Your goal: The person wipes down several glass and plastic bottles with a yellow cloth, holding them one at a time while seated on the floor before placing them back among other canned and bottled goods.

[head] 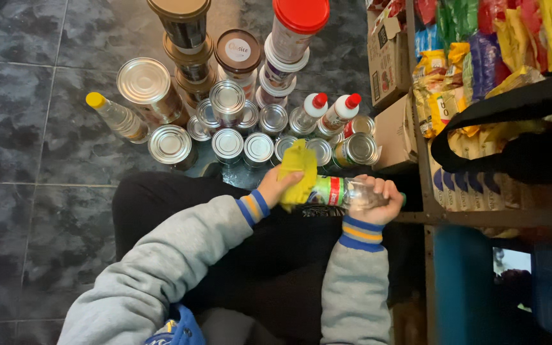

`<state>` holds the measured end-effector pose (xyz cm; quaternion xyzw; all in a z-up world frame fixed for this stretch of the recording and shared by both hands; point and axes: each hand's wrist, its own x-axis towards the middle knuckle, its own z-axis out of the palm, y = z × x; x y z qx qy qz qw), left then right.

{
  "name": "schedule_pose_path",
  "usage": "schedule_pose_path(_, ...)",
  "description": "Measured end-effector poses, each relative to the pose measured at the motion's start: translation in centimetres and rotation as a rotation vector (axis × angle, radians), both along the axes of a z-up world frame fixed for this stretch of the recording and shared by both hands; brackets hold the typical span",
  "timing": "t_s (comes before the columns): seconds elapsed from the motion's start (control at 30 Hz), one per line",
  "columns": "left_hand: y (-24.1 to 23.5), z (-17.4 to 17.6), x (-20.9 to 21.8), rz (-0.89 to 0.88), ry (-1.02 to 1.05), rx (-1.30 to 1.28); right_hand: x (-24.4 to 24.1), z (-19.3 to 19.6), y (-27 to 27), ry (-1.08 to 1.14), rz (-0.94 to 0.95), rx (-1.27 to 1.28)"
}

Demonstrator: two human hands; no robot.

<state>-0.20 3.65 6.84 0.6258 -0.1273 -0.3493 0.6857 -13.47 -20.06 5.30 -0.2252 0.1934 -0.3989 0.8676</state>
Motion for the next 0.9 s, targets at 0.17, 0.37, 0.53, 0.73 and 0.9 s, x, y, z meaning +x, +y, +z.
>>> schedule_pose_path(0.17, -0.7, -2.4, 1.3, -0.289, 0.628, -0.106, -1.1, -0.1, -1.0, -0.093, 0.095, -0.108)
schedule_pose_path(0.37, -0.7, -4.3, 1.6, -0.185, -0.192, -0.113, -1.5, -1.0, -2.1, -0.152, 0.059, -0.031)
schedule_pose_path(0.53, -0.8, -3.1, 2.0, -0.012, -0.919, -0.296, -0.9, -0.4, -1.4, -0.067, -0.053, 0.13)
schedule_pose_path(0.73, -0.3, -4.5, 2.5, -0.122, -1.384, -0.036, -0.9, -1.3, -2.1, -0.09, 0.027, -0.045)
schedule_pose_path(0.9, 1.4, -0.3, 2.4, -0.566, -0.826, 0.091, -0.6, -3.1, -1.9, -0.297, 0.306, -0.378)
